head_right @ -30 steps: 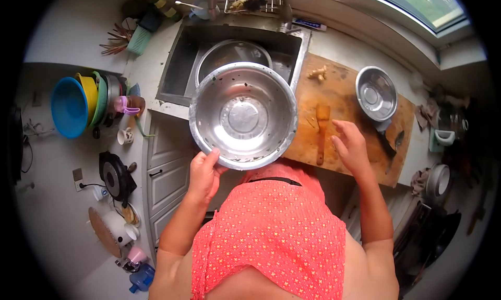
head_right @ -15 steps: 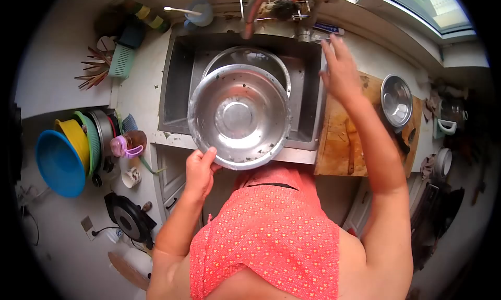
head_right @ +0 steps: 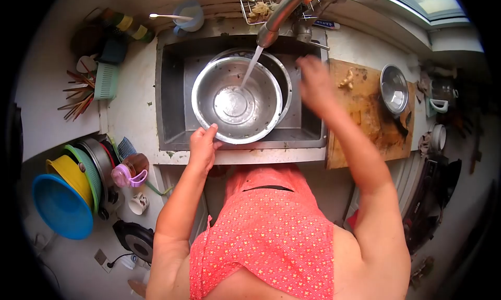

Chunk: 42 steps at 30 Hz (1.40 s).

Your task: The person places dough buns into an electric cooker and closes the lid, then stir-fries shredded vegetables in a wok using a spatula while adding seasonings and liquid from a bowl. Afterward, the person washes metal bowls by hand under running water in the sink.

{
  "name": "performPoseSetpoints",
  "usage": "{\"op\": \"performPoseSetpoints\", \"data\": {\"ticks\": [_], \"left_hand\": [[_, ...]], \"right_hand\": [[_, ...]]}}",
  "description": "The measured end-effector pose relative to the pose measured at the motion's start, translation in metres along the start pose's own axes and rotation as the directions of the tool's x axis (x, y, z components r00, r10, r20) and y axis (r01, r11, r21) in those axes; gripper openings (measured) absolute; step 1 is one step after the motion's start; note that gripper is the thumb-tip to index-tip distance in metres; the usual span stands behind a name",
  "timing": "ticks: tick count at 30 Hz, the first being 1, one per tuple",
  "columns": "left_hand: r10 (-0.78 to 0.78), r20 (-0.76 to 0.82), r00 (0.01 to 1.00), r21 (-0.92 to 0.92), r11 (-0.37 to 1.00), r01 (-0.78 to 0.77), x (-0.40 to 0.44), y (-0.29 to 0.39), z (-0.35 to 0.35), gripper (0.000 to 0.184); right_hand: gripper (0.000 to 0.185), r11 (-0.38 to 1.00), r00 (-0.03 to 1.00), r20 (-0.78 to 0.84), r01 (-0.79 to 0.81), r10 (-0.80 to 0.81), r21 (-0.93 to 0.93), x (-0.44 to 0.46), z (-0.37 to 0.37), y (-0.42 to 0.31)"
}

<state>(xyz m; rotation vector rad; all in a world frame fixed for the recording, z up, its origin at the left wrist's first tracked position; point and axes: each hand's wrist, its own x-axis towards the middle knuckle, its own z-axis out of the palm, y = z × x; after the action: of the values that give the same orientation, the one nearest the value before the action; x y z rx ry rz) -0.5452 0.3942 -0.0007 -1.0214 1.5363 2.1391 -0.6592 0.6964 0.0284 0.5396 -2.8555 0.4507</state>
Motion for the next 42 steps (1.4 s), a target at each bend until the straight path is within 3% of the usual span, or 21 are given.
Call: {"op": "performPoseSetpoints", "data": {"ticks": [2, 4, 6, 8, 12, 19, 21, 22, 23, 24, 26, 28, 30, 31, 32, 33, 34, 36, 39, 40, 42], "left_hand": [[0.020, -0.014, 1.000, 0.029, 0.999, -0.019, 0.004, -0.002, -0.001, 0.019], [0.036, -0.015, 0.999, 0.074, 0.997, -0.035, 0.010, -0.003, -0.007, 0.019], [0.202, -0.031, 0.979, 0.219, 0.957, -0.190, 0.017, 0.003, -0.022, 0.019], [0.368, -0.084, 0.926, 0.363, 0.877, -0.315, 0.018, 0.017, -0.028, 0.017], [0.536, -0.099, 0.838, 0.544, 0.735, -0.405, 0.021, 0.035, -0.049, 0.021], [0.656, -0.014, 0.754, 0.769, 0.489, -0.411, 0.019, 0.042, -0.047, 0.014], [0.710, 0.064, 0.701, 0.804, 0.379, -0.458, 0.024, 0.034, -0.038, 0.012], [0.721, 0.138, 0.679, 0.825, 0.296, -0.481, 0.032, 0.026, -0.038, 0.011], [0.721, 0.150, 0.676, 0.818, 0.294, -0.495, 0.035, 0.022, -0.031, 0.011], [0.723, 0.162, 0.671, 0.808, 0.294, -0.511, 0.039, 0.017, -0.021, 0.011], [0.721, 0.188, 0.667, 0.785, 0.298, -0.543, 0.060, -0.007, -0.011, 0.011], [0.713, 0.137, 0.687, 0.759, 0.370, -0.535, 0.067, -0.018, -0.006, 0.012], [0.666, 0.060, 0.744, 0.648, 0.541, -0.537, 0.082, -0.032, -0.001, 0.012], [0.661, 0.048, 0.749, 0.680, 0.528, -0.509, 0.088, -0.031, 0.000, 0.012], [0.660, 0.048, 0.750, 0.682, 0.527, -0.508, 0.089, -0.030, -0.002, 0.012], [0.470, -0.088, 0.878, 0.504, 0.781, -0.368, 0.088, -0.023, -0.004, 0.013], [0.234, -0.165, 0.958, 0.273, 0.944, -0.183, 0.089, -0.014, -0.005, 0.014], [0.288, -0.103, 0.952, 0.356, 0.904, -0.236, 0.084, 0.007, -0.010, 0.014], [0.398, -0.037, 0.917, 0.449, 0.826, -0.340, 0.090, 0.004, -0.012, 0.016], [0.422, -0.018, 0.907, 0.437, 0.819, -0.372, 0.098, -0.007, -0.009, 0.016], [0.532, 0.068, 0.844, 0.496, 0.716, -0.492, 0.110, -0.017, -0.015, 0.016]], "right_hand": [[0.046, 0.890, 0.941, 0.335, -0.110, -0.050, 0.442, -0.016, 0.009, -0.028], [0.044, 0.862, 0.956, 0.291, -0.115, -0.039, 0.494, -0.022, 0.026, -0.038], [0.042, 0.885, 0.985, 0.173, -0.061, -0.023, 0.462, -0.019, 0.060, -0.021], [0.046, 0.699, 0.858, 0.390, -0.503, 0.334, 0.509, -0.016, 0.082, -0.006], [0.054, 0.762, 0.860, 0.425, -0.471, 0.284, 0.445, -0.023, 0.110, 0.003], [0.059, 0.858, 0.900, 0.292, -0.408, 0.322, 0.312, -0.022, 0.182, -0.018], [0.049, 0.835, 0.888, 0.011, -0.435, 0.459, 0.337, -0.021, 0.206, -0.018], [0.049, 0.831, 0.888, 0.012, -0.436, 0.461, 0.344, -0.025, 0.231, -0.019], [0.044, 0.152, 0.598, 0.378, -0.651, 0.707, 0.744, -0.033, 0.260, -0.024], [0.039, -0.631, 0.323, 0.786, -0.471, 0.528, 0.617, -0.034, 0.276, -0.030], [0.037, -0.744, 0.506, 0.818, -0.429, 0.272, 0.513, -0.019, 0.188, -0.106], [0.044, -0.253, 0.835, 0.528, -0.483, 0.156, 0.838, -0.030, 0.191, -0.154], [0.060, 0.185, 0.946, 0.309, -0.322, 0.093, 0.929, -0.029, 0.182, -0.173], [0.060, 0.186, 0.947, 0.307, -0.320, 0.096, 0.929, -0.024, 0.177, -0.168], [0.065, 0.362, 0.968, 0.247, -0.217, -0.037, 0.907, -0.020, 0.170, -0.159], [0.071, 0.508, 0.963, 0.203, -0.086, -0.178, 0.857, -0.017, 0.166, -0.150], [0.074, 0.645, 0.865, 0.405, -0.131, -0.297, 0.753, -0.014, 0.166, -0.135], [0.071, 0.903, 0.726, 0.614, 0.024, -0.310, 0.428, -0.013, 0.177, -0.090], [0.068, 0.970, 0.860, 0.500, -0.021, -0.105, 0.241, -0.026, 0.190, -0.086], [0.063, 0.871, 0.805, 0.584, -0.211, -0.103, 0.444, -0.012, 0.159, -0.131], [0.058, 0.660, 0.966, 0.249, -0.139, -0.075, 0.738, -0.023, 0.181, -0.154]]}}
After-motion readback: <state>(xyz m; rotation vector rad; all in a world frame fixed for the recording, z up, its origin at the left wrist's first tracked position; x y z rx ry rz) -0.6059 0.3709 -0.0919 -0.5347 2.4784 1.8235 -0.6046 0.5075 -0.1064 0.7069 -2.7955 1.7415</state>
